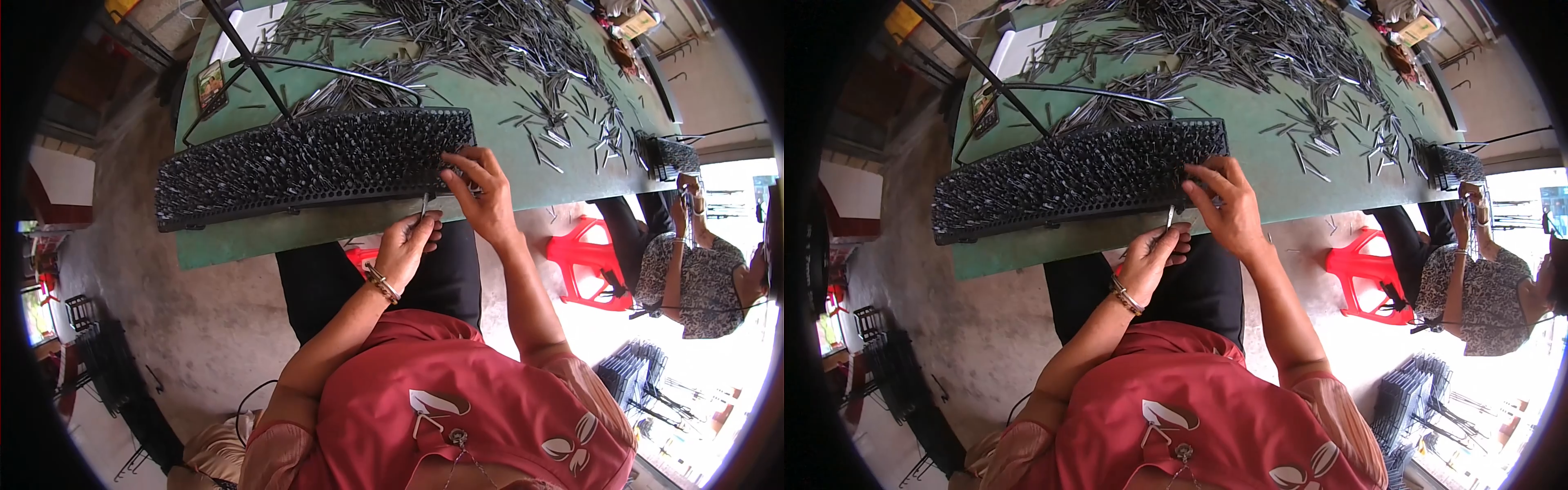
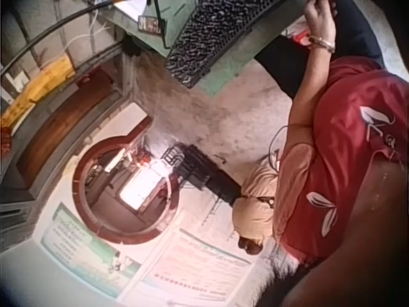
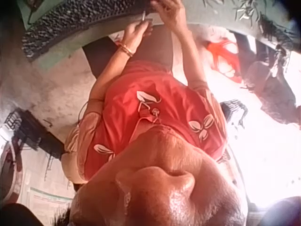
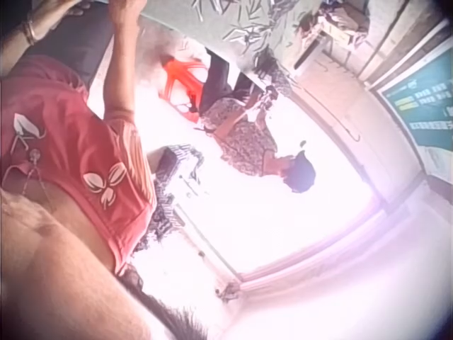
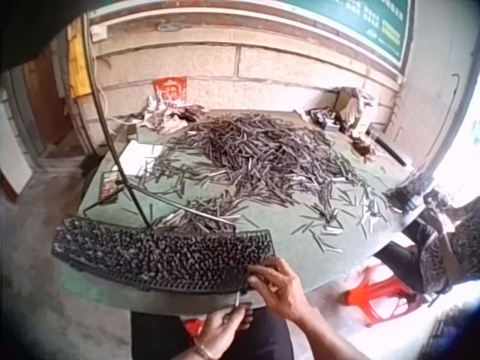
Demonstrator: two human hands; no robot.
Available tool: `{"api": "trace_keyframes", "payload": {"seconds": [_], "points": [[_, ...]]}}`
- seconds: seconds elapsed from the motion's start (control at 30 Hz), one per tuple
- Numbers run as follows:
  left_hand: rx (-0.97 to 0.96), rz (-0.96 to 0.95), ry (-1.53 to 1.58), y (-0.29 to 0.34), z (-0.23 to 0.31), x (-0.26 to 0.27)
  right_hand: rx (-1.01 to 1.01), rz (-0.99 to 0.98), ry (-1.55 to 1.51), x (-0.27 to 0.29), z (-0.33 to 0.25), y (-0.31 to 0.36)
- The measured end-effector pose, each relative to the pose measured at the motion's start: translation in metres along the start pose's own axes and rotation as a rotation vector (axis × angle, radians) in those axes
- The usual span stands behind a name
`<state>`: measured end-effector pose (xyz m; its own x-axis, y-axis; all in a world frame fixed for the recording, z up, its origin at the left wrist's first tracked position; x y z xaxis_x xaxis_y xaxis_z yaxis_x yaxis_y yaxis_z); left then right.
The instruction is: Picking up small metal pins and inserting them into a black plastic grid base on a workbench.
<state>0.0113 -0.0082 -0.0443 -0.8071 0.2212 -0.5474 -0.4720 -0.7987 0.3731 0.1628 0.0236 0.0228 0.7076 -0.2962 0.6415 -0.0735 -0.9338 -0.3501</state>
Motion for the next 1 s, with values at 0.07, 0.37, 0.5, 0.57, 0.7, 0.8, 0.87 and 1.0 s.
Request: {"api": "trace_keyframes", "payload": {"seconds": [0.07,0.37,0.5,0.57,0.7,0.8,0.87,1.0], "points": [[-0.051,-0.009,0.007,-0.001,-0.003,-0.003,-0.018,-0.123,-0.028,0.005,-0.002,0.005],[-0.129,-0.005,-0.102,-0.005,0.0,0.004,-0.179,-0.041,-0.289,-0.004,-0.003,-0.003],[-0.093,-0.01,-0.128,-0.002,0.004,0.014,-0.061,-0.014,-0.129,-0.018,-0.011,-0.016],[-0.094,-0.033,-0.176,0.001,0.008,0.016,-0.047,0.008,-0.102,-0.023,-0.011,-0.017],[-0.102,-0.04,-0.219,0.008,0.025,0.015,0.056,0.114,-0.033,-0.023,-0.012,-0.014],[-0.1,-0.044,-0.184,0.01,0.041,0.017,0.133,0.061,0.044,-0.029,-0.012,-0.014],[-0.18,-0.103,-0.127,0.01,0.07,0.011,0.227,0.06,0.065,-0.03,-0.011,-0.011],[-0.407,-0.013,-0.244,-0.01,0.148,0.001,0.435,0.05,0.267,-0.033,-0.016,-0.009]]}}
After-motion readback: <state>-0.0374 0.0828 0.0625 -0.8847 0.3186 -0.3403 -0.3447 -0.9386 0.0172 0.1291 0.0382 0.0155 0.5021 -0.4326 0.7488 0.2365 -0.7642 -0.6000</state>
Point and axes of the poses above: each hand's wrist, its own y-axis away from the middle knuckle, its own x-axis out of the back of the hand, z = x × y, the point moved 3 cm from there along -y, towards the middle knuckle, and after that the axes turned 11 degrees about y, right-handed, at the moved point
